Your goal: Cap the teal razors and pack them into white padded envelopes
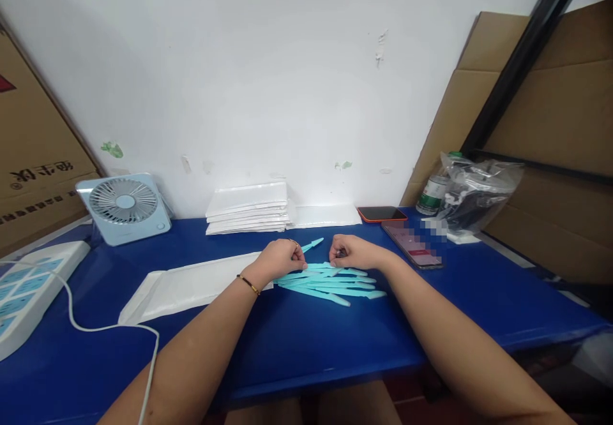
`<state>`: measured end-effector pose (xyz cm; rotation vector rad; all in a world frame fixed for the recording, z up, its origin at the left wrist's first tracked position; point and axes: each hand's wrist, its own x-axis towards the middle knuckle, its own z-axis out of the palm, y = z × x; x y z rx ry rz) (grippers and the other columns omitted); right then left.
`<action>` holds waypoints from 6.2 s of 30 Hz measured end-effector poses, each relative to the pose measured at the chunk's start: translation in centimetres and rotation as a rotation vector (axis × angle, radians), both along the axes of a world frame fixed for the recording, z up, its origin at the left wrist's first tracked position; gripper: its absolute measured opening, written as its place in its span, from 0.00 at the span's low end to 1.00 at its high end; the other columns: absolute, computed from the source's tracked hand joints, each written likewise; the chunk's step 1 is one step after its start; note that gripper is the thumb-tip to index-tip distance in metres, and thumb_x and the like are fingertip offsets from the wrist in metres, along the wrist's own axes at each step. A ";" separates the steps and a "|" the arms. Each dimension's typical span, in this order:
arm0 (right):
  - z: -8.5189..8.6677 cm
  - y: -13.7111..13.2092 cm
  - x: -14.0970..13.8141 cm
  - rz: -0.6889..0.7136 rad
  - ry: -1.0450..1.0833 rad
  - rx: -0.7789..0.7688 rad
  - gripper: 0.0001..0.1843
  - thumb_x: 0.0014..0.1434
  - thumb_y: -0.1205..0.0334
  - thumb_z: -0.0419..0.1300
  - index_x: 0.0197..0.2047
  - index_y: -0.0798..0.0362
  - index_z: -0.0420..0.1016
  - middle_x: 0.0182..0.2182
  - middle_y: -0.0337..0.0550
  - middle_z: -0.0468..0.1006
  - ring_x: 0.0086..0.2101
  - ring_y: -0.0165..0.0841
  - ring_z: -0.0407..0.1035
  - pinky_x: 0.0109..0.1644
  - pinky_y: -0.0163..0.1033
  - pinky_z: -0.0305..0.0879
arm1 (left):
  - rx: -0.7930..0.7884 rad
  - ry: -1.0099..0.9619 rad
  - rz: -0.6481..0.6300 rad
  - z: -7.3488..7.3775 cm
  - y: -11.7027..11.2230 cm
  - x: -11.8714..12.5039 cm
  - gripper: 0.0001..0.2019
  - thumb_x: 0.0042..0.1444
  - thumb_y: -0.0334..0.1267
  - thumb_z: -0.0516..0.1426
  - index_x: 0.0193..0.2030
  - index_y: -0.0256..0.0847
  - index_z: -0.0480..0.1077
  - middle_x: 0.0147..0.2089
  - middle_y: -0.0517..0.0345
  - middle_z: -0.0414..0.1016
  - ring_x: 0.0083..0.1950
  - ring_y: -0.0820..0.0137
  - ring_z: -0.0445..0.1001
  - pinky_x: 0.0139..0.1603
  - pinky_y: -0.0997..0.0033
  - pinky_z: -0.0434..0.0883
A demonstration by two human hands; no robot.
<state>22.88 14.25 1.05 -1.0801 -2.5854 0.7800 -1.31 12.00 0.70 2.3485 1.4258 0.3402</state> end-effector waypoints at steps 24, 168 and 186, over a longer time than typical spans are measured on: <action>1.1 0.0 1.3 0.036 0.053 0.015 0.16 0.47 0.49 0.65 0.34 0.51 0.78 0.34 0.41 0.69 0.32 0.31 0.64 0.35 0.34 0.60 | 0.136 -0.024 0.171 0.2 0.3 -0.5 0.13 0.48 0.50 0.58 0.34 0.44 0.74 0.34 0.59 0.76 0.36 0.69 0.72 0.31 0.74 0.62; 2.0 -0.3 2.9 -0.249 -0.029 0.025 0.15 0.45 0.52 0.64 0.33 0.54 0.79 0.27 0.41 0.77 0.27 0.31 0.67 0.28 0.33 0.57 | 0.232 0.149 0.021 2.7 -1.0 -1.4 0.11 0.50 0.47 0.58 0.35 0.44 0.74 0.37 0.59 0.74 0.38 0.69 0.71 0.37 0.73 0.61; 2.1 -1.6 1.3 -0.004 -0.093 0.021 0.14 0.51 0.51 0.61 0.29 0.54 0.78 0.24 0.39 0.76 0.24 0.28 0.63 0.28 0.33 0.54 | 0.244 0.275 -0.062 2.4 -2.7 1.7 0.10 0.55 0.40 0.54 0.31 0.40 0.75 0.37 0.54 0.75 0.36 0.68 0.72 0.38 0.70 0.61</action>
